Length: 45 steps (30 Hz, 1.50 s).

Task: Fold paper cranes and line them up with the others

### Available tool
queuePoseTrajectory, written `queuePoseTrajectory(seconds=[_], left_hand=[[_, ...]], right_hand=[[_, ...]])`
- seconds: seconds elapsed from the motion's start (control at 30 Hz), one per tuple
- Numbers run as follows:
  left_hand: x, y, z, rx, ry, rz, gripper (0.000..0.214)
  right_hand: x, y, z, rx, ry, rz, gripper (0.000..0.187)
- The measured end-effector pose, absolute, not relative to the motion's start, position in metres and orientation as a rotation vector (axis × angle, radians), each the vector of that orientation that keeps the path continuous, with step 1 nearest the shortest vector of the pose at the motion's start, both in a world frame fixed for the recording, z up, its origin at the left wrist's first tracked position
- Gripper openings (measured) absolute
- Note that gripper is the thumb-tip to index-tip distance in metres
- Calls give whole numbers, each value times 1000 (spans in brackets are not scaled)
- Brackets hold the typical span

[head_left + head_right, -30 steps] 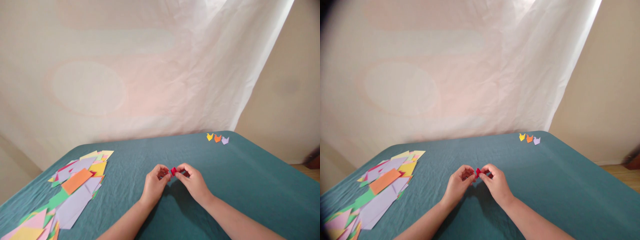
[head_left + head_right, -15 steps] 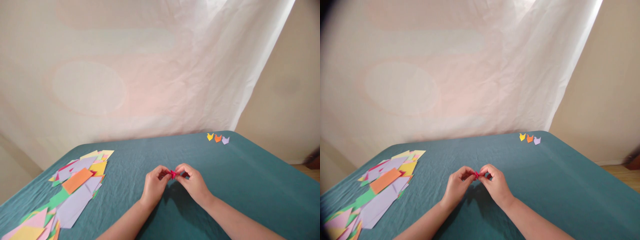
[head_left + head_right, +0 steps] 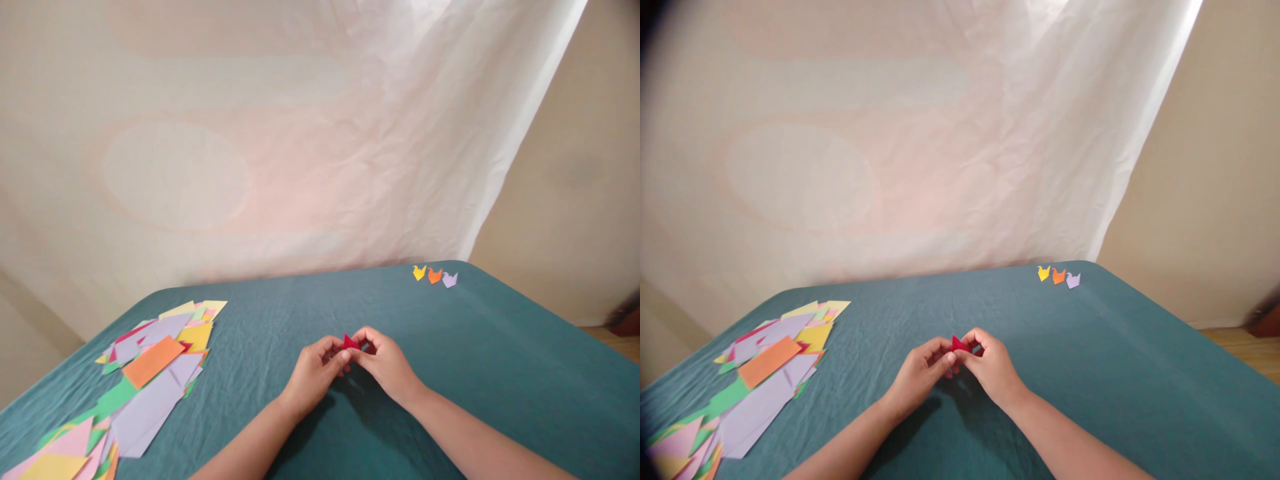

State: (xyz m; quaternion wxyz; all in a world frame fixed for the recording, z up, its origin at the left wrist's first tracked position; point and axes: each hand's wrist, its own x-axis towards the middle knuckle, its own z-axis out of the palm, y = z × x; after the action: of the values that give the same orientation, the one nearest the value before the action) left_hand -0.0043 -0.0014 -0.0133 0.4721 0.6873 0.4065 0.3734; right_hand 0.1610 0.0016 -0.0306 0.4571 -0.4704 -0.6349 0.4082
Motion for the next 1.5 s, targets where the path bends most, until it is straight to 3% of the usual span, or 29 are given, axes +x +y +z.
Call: queuePoseTrajectory(seconds=[0.13, 0.53, 0.7, 0.93, 1.37, 1.5], left_hand=[[-4, 0, -21, 1681, 1079, 956, 11], [-2, -3, -19, 1965, 1246, 958, 10], [-2, -3, -19, 1872, 1196, 836, 22], [-2, -5, -17, 2037, 1309, 840, 16], [1, -7, -20, 1752, 1142, 766, 18], [0, -3, -23, 1689, 1162, 878, 21]], right_hand=[[164, 4, -34, -1145, -1556, 1079, 17], [160, 0, -27, -1110, -1622, 942, 8], [160, 1, -28, -1110, -1609, 938, 9], [156, -4, -24, -1133, -1639, 884, 9], [161, -2, -27, -1161, -1575, 893, 28], [161, 0, -29, -1138, -1583, 973, 21]])
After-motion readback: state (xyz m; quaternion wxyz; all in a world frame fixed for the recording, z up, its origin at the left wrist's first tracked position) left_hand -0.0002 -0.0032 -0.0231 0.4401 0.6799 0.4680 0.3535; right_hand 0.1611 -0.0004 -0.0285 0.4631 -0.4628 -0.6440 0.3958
